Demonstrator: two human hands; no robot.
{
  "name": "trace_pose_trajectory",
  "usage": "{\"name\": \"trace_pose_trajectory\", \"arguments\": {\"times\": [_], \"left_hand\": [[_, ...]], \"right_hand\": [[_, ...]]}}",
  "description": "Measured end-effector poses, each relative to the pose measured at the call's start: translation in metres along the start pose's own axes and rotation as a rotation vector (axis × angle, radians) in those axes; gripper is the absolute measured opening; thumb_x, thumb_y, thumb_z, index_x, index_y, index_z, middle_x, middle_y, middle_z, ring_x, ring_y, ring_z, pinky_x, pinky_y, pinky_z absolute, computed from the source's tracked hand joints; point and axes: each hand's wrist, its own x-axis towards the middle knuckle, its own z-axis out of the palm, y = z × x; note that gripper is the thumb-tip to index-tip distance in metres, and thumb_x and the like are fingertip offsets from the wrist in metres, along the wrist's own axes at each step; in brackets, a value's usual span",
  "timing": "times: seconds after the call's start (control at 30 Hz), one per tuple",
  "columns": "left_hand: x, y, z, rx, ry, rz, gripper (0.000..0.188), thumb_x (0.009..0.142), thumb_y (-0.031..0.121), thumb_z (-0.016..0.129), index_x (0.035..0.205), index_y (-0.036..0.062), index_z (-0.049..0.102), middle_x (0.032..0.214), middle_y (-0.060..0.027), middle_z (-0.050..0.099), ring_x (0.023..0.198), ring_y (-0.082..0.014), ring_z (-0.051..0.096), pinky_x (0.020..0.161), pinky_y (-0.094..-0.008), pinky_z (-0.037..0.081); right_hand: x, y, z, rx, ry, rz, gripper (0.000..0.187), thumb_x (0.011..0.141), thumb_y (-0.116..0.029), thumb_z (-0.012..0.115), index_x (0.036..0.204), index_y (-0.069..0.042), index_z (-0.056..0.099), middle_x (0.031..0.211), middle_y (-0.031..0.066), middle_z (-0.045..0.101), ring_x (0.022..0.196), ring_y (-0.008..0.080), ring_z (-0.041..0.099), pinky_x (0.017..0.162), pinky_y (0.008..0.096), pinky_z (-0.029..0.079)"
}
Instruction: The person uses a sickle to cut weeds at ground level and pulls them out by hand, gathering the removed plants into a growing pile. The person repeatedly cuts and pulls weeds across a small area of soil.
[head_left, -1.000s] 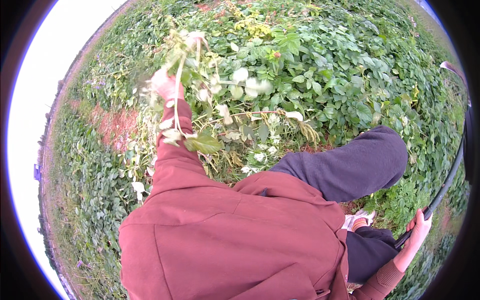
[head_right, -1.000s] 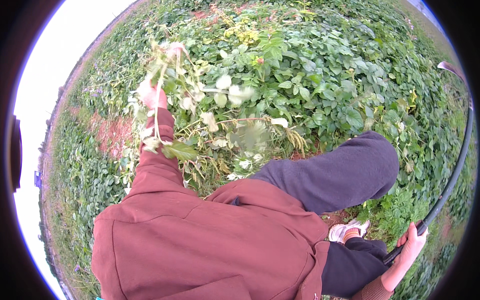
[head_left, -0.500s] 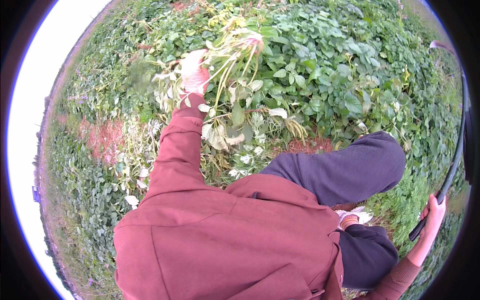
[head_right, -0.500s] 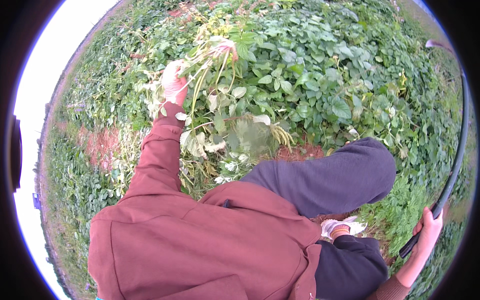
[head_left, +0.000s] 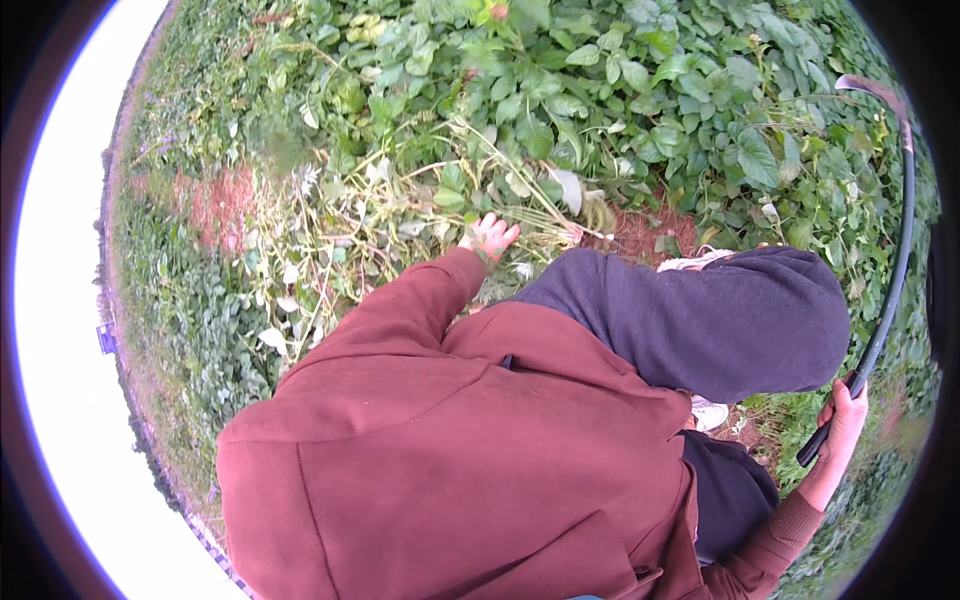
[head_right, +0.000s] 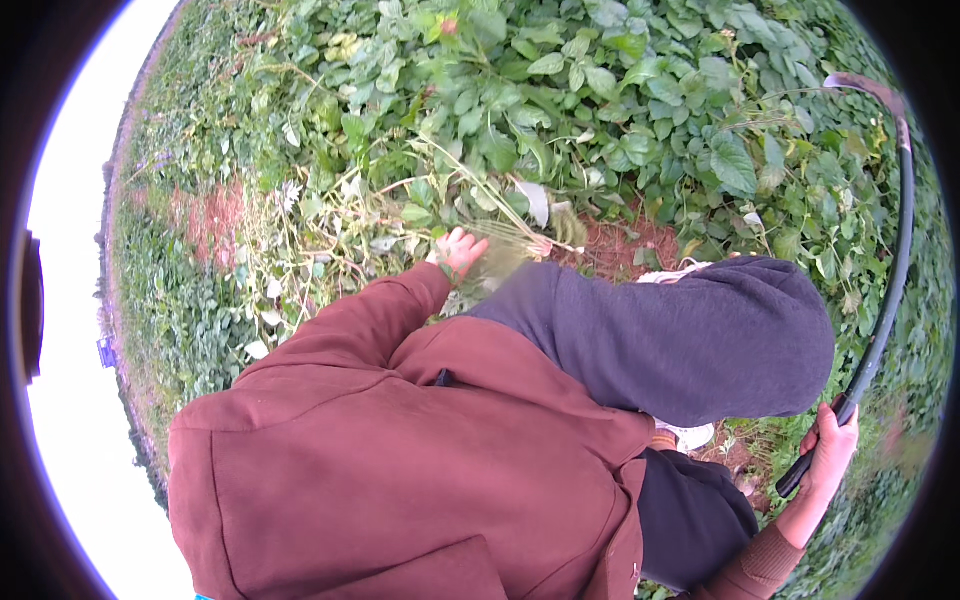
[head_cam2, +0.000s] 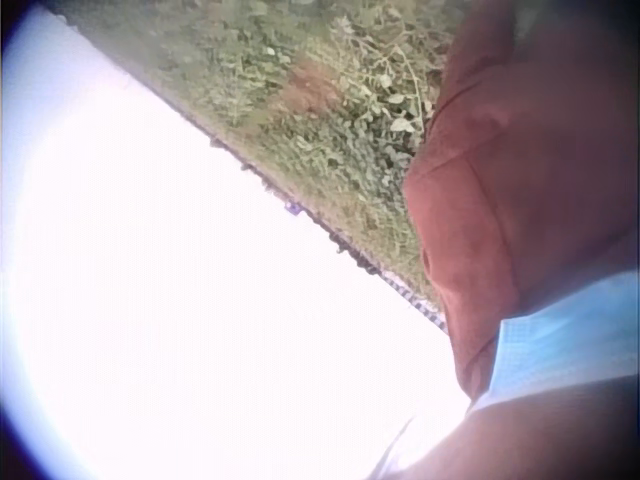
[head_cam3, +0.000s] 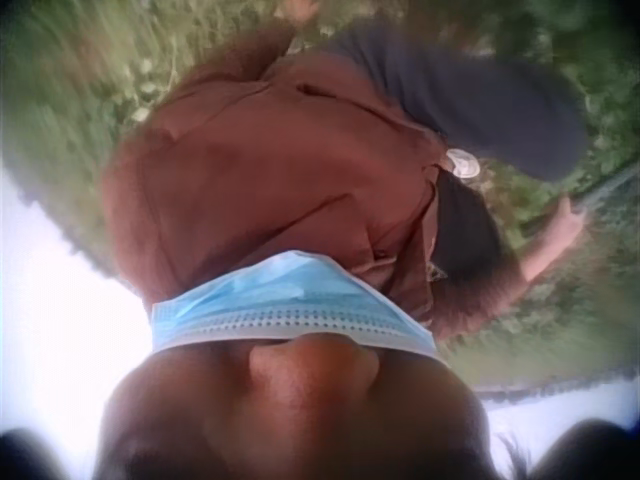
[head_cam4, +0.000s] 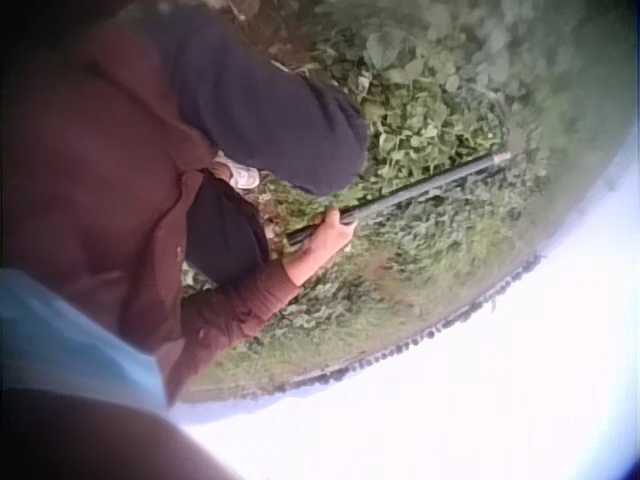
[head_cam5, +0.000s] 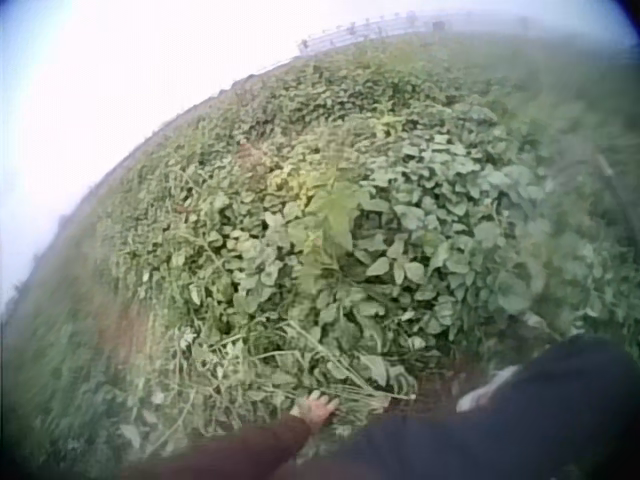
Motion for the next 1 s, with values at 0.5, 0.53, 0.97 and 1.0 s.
{"name": "trace_pose_trajectory", "arguments": {"times": [0.5,0.53,0.97,1.0], "left_hand": [[0.016,-0.062,-0.102,-0.003,0.226,-0.173,0.076,0.070,0.028,0.073,0.132,0.0014,0.039,0.128,-0.0176,0.043,0.121,-0.0340,0.040,0.097,-0.0438,0.037],[0.023,-0.067,-0.103,0.043,0.104,-0.239,0.088,0.070,0.040,0.074,0.136,0.0002,0.032,0.136,-0.0187,0.036,0.127,-0.0336,0.034,0.100,-0.0437,0.035],[0.080,-0.062,-0.070,-0.126,-0.430,-0.396,0.054,0.075,0.037,0.070,0.113,0.0040,0.052,0.113,-0.0181,0.057,0.108,-0.0304,0.056,0.091,-0.0382,0.046],[0.079,-0.065,-0.074,-0.182,-0.403,-0.457,0.043,0.077,0.032,0.067,0.109,0.0055,0.055,0.113,-0.0179,0.057,0.106,-0.0309,0.056,0.090,-0.0388,0.046]], "right_hand": [[0.035,-0.015,0.010,0.091,-0.052,-0.053,0.014,0.087,-0.009,0.056,0.098,-0.007,0.048,0.056,-0.0032,0.040,0.039,0.0059,0.036,0.035,0.0206,0.029],[0.035,-0.015,0.010,0.098,-0.040,-0.062,0.014,0.087,-0.009,0.057,0.098,-0.007,0.049,0.056,-0.0032,0.040,0.039,0.0059,0.035,0.035,0.0207,0.029],[0.018,0.000,0.004,0.115,-0.022,0.006,0.012,0.088,-0.008,0.056,0.097,-0.007,0.048,0.058,-0.0031,0.041,0.040,0.0056,0.036,0.035,0.0206,0.030],[0.017,0.001,0.003,0.111,-0.018,0.017,0.012,0.087,-0.008,0.056,0.097,-0.007,0.048,0.057,-0.0030,0.041,0.039,0.0058,0.036,0.036,0.0206,0.030]]}}
